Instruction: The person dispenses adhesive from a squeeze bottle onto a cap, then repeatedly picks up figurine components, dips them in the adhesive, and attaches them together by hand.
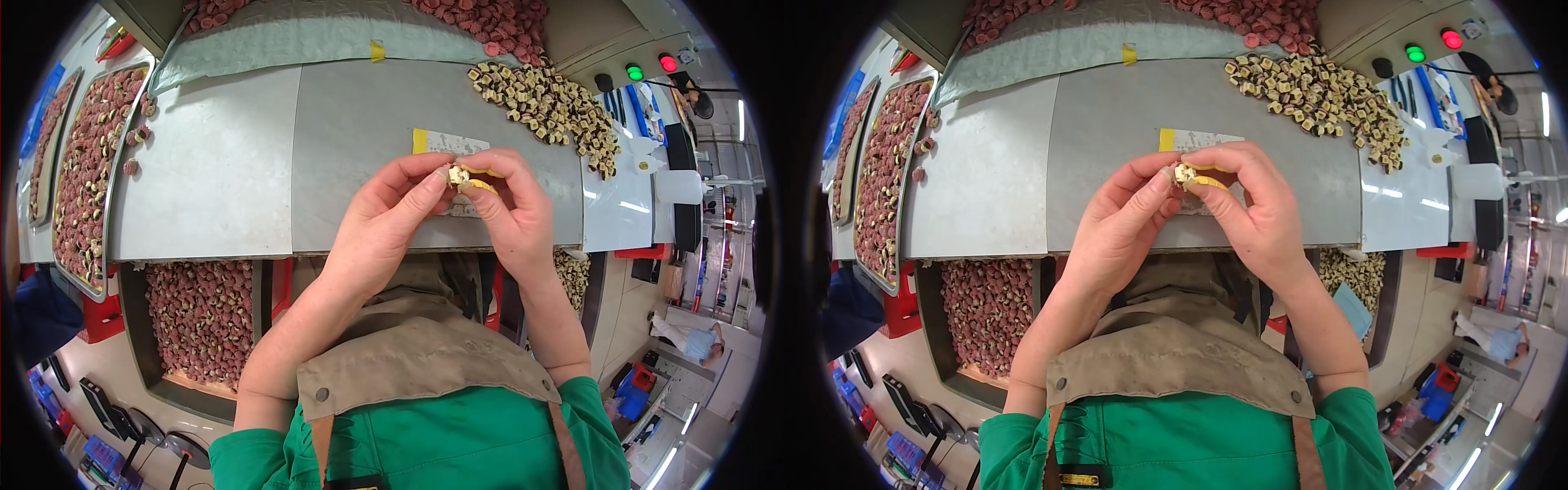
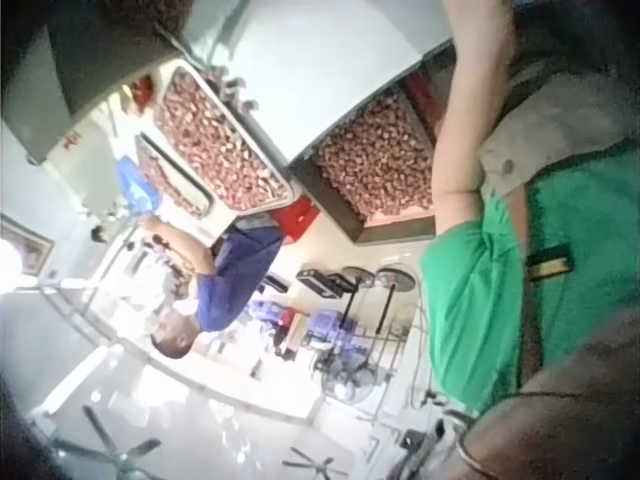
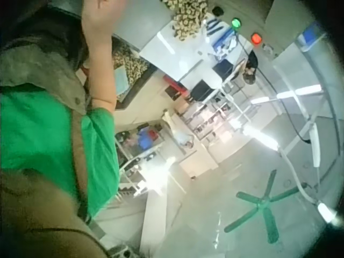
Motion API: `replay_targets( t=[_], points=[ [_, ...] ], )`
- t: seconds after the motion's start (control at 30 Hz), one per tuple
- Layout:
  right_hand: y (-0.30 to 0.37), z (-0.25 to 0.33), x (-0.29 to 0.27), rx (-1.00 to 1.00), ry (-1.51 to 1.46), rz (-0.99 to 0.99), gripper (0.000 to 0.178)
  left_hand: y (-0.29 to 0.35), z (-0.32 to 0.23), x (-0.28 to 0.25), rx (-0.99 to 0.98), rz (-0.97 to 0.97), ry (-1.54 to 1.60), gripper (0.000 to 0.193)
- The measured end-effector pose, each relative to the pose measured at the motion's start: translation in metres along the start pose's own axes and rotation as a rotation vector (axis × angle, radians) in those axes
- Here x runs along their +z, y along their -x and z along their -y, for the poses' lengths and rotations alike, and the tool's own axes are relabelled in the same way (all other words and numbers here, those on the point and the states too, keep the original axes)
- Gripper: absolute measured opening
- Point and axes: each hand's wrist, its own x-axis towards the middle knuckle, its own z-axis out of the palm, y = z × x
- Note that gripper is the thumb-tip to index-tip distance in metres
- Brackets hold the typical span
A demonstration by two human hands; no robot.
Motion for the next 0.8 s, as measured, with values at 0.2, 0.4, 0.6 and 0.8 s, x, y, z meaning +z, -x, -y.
replay_targets(
  t=[0.2,0.4,0.6,0.8],
  points=[
    [-0.003,0.010,-0.001,-0.265,0.364,-0.051,0.021,0.003,0.017,0.007,0.399,-0.067,-0.325,0.029],
    [-0.005,0.008,-0.017,-0.219,0.338,0.034,0.028,0.000,0.006,0.007,0.153,-0.006,-0.164,0.034],
    [-0.013,0.011,-0.021,-0.170,0.230,0.144,0.028,0.000,0.000,0.013,0.108,0.027,-0.088,0.063],
    [-0.014,-0.001,-0.020,-0.205,0.272,0.150,0.024,0.001,0.013,0.020,0.237,-0.005,-0.346,0.067]
  ],
)
